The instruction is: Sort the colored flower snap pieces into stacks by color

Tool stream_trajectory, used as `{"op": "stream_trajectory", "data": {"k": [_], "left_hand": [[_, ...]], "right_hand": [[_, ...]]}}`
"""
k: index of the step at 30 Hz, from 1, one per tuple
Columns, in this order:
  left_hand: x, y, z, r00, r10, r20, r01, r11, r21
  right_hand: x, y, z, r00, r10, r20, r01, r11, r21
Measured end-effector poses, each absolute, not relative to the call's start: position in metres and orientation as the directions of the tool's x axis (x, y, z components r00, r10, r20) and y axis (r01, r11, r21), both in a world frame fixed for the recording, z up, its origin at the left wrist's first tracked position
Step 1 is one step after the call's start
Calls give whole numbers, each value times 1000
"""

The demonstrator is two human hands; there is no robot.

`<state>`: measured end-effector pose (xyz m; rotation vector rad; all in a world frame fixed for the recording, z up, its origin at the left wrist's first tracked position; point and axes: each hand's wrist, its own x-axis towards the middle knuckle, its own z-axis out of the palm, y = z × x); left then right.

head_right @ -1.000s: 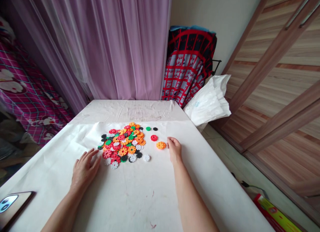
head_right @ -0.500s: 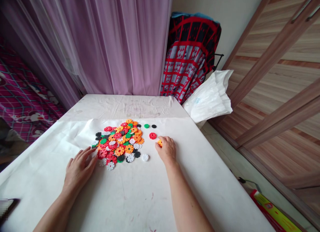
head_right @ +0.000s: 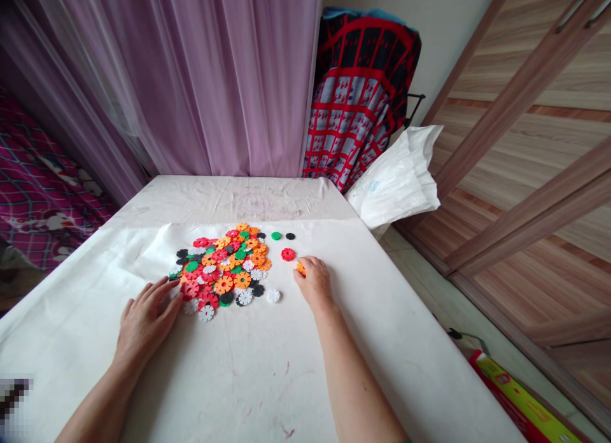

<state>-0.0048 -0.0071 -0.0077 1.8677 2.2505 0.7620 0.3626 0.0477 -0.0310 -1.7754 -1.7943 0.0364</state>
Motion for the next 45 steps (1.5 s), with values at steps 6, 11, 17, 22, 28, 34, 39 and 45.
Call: {"op": "stream_trajectory", "data": {"k": [6,11,17,22,28,34,39,45], "left_hand": [[-3,-6,-6,-225,945,237,893,103,438],[-2,-7,-3,-209,955,210,904,106,414],[-1,-8,-2,-204,957,207,910,107,402],[-1,-9,-4,-209,954,215,901,103,421],[-2,-7,-4,-206,955,215,903,100,418],[1,-8,-2,-212,955,208,899,107,425],[2,-9,-2,-203,954,221,900,93,425],[1,-9,-5,-209,952,224,895,94,436]], "right_hand": [[362,55,-30,74,924,376,890,108,-443],[360,57,-28,62,934,352,921,83,-382],[356,57,-31,74,928,366,937,61,-344],[352,49,-23,73,910,408,937,78,-341],[320,22,12,-87,903,421,924,231,-305],[278,5,31,-304,939,160,922,333,-197],[267,3,23,-286,948,138,932,308,-189],[301,25,28,-176,942,286,919,262,-296]]}}
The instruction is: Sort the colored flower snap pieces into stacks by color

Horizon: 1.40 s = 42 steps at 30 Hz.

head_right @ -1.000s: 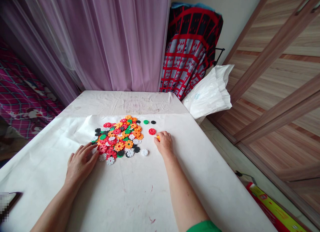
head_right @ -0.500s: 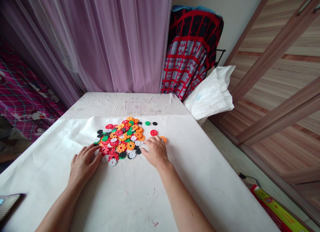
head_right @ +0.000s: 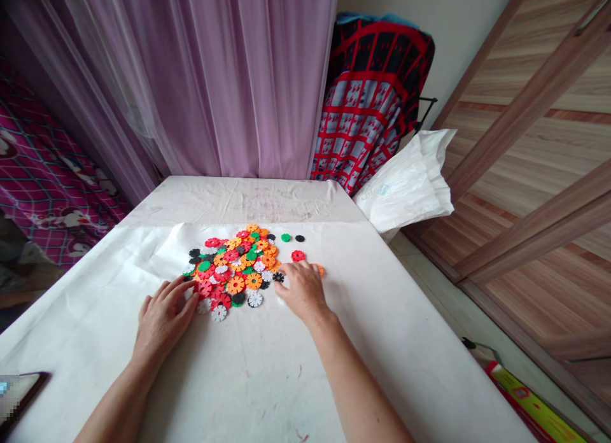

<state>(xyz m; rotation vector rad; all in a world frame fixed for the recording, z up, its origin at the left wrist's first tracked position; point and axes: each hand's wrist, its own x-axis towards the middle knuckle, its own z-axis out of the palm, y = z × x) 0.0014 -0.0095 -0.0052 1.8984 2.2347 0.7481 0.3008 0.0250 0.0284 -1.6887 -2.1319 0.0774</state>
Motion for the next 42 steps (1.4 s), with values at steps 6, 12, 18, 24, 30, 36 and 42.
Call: {"op": "stream_trajectory", "data": {"k": [6,12,18,24,30,36,42], "left_hand": [[0,-6,-9,-211,953,217,895,99,434],[-2,-6,-12,-221,952,212,896,113,429],[-2,-7,-13,-226,954,197,900,128,417],[-1,-7,-11,-212,959,187,905,121,408],[0,-8,-8,-201,960,193,906,108,409],[0,-9,-9,-197,955,220,906,92,414],[0,-9,-9,-191,959,207,910,94,404]], "right_hand": [[347,111,37,102,958,270,935,1,-356],[349,151,19,109,971,213,950,-39,-311],[352,153,13,97,981,170,957,-45,-285],[356,150,7,109,980,169,944,-48,-326],[370,137,7,103,983,151,934,-44,-355],[365,144,15,159,986,42,912,-130,-390],[355,151,15,160,986,43,920,-133,-368]]}}
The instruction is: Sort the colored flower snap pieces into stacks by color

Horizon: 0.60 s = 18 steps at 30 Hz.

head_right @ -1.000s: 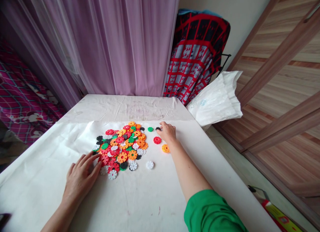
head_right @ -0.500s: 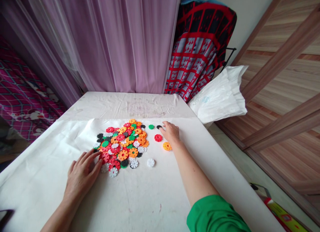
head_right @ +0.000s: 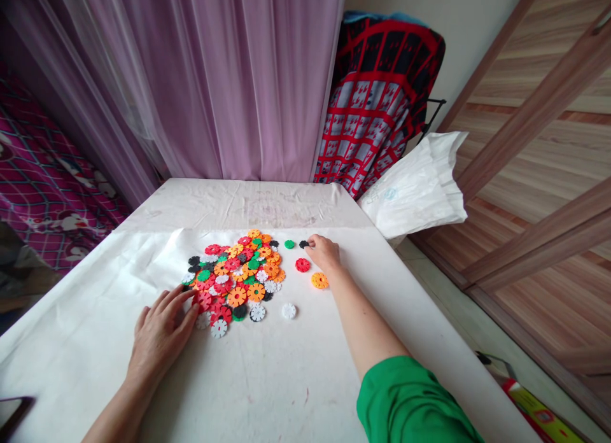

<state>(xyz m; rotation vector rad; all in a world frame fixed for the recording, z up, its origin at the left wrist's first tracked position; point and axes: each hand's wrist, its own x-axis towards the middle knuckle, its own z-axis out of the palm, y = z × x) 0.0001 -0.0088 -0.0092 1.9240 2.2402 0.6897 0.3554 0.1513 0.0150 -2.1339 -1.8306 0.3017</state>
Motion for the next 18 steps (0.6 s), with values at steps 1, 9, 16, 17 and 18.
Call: {"op": "stream_trajectory", "data": {"k": [1,9,16,17,18], "left_hand": [[0,-9,-9,-191,960,205,910,95,404],[2,-10,-4,-199,961,190,907,108,407],[6,-9,4,-206,964,167,907,125,401],[7,-9,4,-206,964,166,908,125,401],[7,-9,5,-205,965,165,908,124,401]], "right_hand": [[355,151,15,156,987,44,920,-129,-369],[359,140,30,129,985,115,923,-76,-378],[302,47,44,-216,935,281,831,327,-450],[291,33,42,-277,923,266,819,372,-437],[281,20,40,-315,916,248,822,394,-411]]}}
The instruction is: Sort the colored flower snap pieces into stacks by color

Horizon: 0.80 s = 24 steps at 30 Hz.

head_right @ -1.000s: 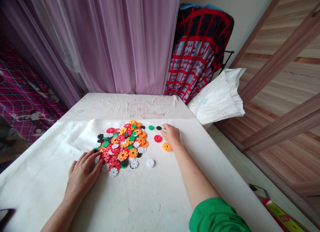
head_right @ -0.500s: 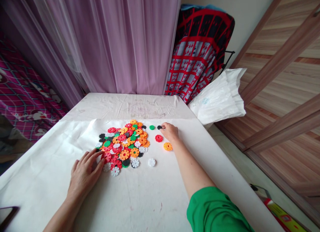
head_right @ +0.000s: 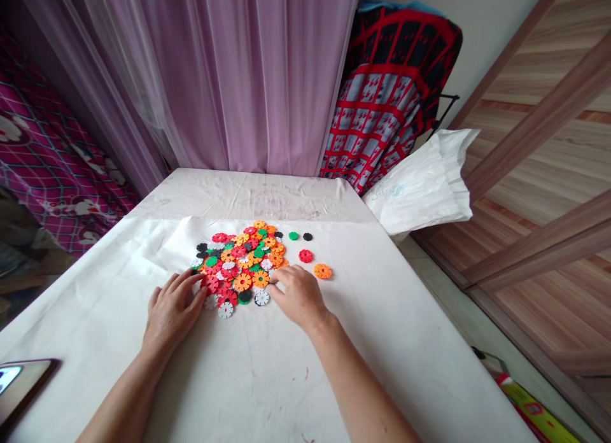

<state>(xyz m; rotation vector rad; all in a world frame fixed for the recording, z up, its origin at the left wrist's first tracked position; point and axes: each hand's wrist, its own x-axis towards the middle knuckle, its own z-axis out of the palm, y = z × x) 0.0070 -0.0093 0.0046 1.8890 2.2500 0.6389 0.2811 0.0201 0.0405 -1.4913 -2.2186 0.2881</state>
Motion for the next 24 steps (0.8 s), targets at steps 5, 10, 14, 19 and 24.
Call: {"op": "stream_trajectory", "data": {"k": [5,10,14,19,24], "left_hand": [[7,-10,4,-196,964,177,905,108,411],[8,-10,6,-202,961,187,902,108,419],[9,-10,7,-201,962,185,898,106,427],[7,-9,4,-192,958,214,898,83,433],[7,-9,6,-184,963,199,907,88,412]], "right_hand": [[255,-3,36,-398,913,86,871,406,-277],[251,2,33,-381,923,49,882,379,-281],[272,7,33,-297,942,156,847,335,-412],[314,4,30,-83,978,189,839,171,-517],[320,-8,21,-129,975,184,853,203,-480]]}}
